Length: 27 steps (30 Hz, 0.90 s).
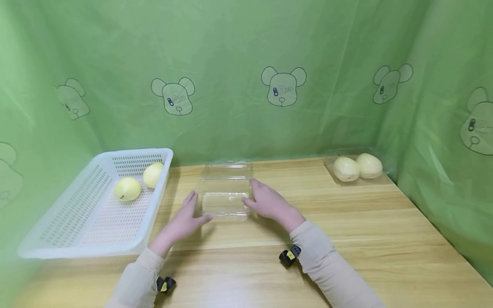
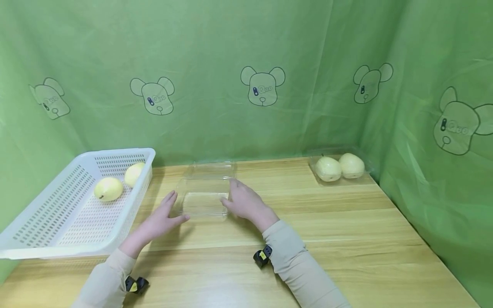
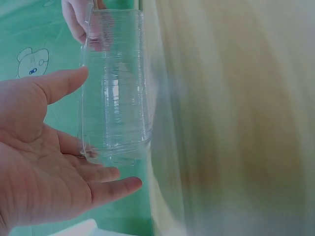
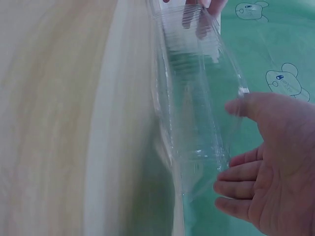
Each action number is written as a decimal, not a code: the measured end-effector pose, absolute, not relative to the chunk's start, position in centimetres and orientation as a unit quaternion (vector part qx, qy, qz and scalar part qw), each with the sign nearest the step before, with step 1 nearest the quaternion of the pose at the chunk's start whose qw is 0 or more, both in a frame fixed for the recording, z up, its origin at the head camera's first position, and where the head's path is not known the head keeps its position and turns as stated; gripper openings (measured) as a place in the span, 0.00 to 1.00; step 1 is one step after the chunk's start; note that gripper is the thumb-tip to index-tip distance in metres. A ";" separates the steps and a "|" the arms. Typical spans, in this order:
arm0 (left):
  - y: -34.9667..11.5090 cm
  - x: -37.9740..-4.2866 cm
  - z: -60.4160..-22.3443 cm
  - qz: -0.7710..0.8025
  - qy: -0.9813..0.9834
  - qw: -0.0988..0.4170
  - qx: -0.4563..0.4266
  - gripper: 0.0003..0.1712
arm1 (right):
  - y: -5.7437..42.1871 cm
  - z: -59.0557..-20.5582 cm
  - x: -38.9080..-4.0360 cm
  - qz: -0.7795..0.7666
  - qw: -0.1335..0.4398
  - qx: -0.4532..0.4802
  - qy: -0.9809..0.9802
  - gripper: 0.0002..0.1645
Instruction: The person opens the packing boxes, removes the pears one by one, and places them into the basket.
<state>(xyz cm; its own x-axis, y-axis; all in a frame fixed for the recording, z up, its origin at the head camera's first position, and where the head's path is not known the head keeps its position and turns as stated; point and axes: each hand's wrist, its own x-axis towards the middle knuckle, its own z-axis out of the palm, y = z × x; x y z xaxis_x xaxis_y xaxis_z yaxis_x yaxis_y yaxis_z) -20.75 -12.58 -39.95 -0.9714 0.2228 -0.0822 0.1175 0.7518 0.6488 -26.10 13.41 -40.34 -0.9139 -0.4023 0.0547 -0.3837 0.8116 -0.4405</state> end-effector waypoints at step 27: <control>-15.7 -19.3 -39.3 0.314 0.948 0.048 0.009 0.56 | 11.3 -41.0 -25.1 -0.199 0.015 -0.331 0.923 0.42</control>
<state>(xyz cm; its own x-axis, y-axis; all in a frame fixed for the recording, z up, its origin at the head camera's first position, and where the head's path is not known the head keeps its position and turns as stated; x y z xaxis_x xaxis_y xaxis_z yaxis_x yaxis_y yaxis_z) -19.27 -15.71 -39.34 -0.9952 0.0470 -0.0858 -0.0136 0.8023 0.5968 -25.07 11.30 -41.03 -0.7810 -0.6159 0.1035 -0.6039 0.7026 -0.3764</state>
